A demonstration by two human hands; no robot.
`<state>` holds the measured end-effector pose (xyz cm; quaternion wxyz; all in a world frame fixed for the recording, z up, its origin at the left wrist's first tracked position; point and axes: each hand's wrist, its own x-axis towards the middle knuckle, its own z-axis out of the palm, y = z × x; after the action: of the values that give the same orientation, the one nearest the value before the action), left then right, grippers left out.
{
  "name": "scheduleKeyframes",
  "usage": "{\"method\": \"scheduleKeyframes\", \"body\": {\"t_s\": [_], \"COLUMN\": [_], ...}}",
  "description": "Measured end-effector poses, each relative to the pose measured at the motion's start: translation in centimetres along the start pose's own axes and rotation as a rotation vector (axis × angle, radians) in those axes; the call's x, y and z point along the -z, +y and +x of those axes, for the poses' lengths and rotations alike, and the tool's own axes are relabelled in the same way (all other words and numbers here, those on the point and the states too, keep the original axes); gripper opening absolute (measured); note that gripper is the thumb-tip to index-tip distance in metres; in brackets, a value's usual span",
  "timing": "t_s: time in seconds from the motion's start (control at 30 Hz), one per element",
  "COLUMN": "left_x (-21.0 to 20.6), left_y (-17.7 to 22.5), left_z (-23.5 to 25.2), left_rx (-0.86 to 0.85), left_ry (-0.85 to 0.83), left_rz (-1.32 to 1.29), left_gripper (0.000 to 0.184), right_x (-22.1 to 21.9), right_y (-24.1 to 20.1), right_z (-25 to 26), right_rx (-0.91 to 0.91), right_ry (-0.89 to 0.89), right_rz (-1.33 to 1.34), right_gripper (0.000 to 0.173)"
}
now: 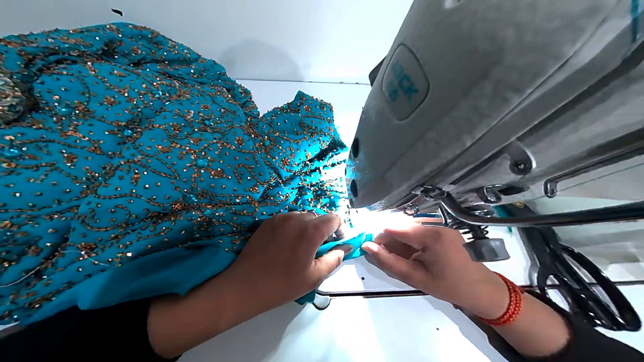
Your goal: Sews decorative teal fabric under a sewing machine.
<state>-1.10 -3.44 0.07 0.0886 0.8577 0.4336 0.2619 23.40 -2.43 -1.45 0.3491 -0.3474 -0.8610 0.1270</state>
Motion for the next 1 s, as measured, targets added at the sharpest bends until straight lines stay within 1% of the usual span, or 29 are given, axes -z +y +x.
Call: {"method": "scheduleKeyframes", "body": {"t_s": [0.1,0.23,0.43,0.47,0.53,0.6,0.67,0.73,0.83,0.87,0.9,0.93,1.0], "left_x": [-0.1,-0.2,-0.2,-0.3,-0.5,-0.4,-0.2,0.0,0.3,0.4,0.4,0.3,0.0], "left_y": [0.0,0.0,0.0,-0.2,-0.5,-0.6,-0.7,-0.7,-0.9,-1.0,-1.0,-1.0,-0.7], "left_z": [0.0,0.2,0.2,0.1,-0.1,-0.4,-0.6,-0.8,-0.9,-0.9,-0.8,-0.8,-0.6], "left_rx": [0.000,0.016,0.017,-0.006,-0.108,-0.237,-0.327,-0.361,-0.334,-0.319,-0.299,-0.274,-0.212], "left_ry": [0.009,0.012,0.015,0.028,0.068,0.097,0.096,0.081,0.038,0.029,0.029,0.050,0.108], "left_rz": [0.018,0.028,0.010,-0.012,-0.040,-0.028,-0.005,-0.012,-0.097,-0.135,-0.167,-0.186,-0.149], "left_gripper": [0.026,0.028,0.027,0.026,0.024,0.022,0.019,0.026,0.050,0.053,0.052,0.047,0.028], "right_x": [-0.2,-0.2,0.0,0.1,0.2,0.4,0.8,1.0,1.4,1.5,1.6,1.7,1.9], "right_y": [-0.3,-0.5,-0.6,-0.6,-0.3,0.0,0.4,0.9,1.2,1.2,1.3,1.4,1.6], "right_z": [0.0,0.0,0.1,0.1,0.1,0.1,0.1,0.1,0.1,0.0,0.0,-0.1,-0.3], "right_rx": [-0.047,-0.116,-0.106,-0.096,-0.065,-0.027,0.037,0.128,0.208,0.219,0.228,0.235,0.249], "right_ry": [0.002,0.000,-0.019,-0.022,-0.028,-0.052,-0.098,-0.134,-0.172,-0.174,-0.182,-0.192,-0.210], "right_rz": [-0.033,-0.011,0.083,0.084,0.090,0.080,0.072,0.100,0.094,0.090,0.088,0.093,0.120], "right_gripper": [0.018,0.014,0.011,0.010,0.012,0.017,0.022,0.019,0.018,0.019,0.020,0.020,0.020]}}
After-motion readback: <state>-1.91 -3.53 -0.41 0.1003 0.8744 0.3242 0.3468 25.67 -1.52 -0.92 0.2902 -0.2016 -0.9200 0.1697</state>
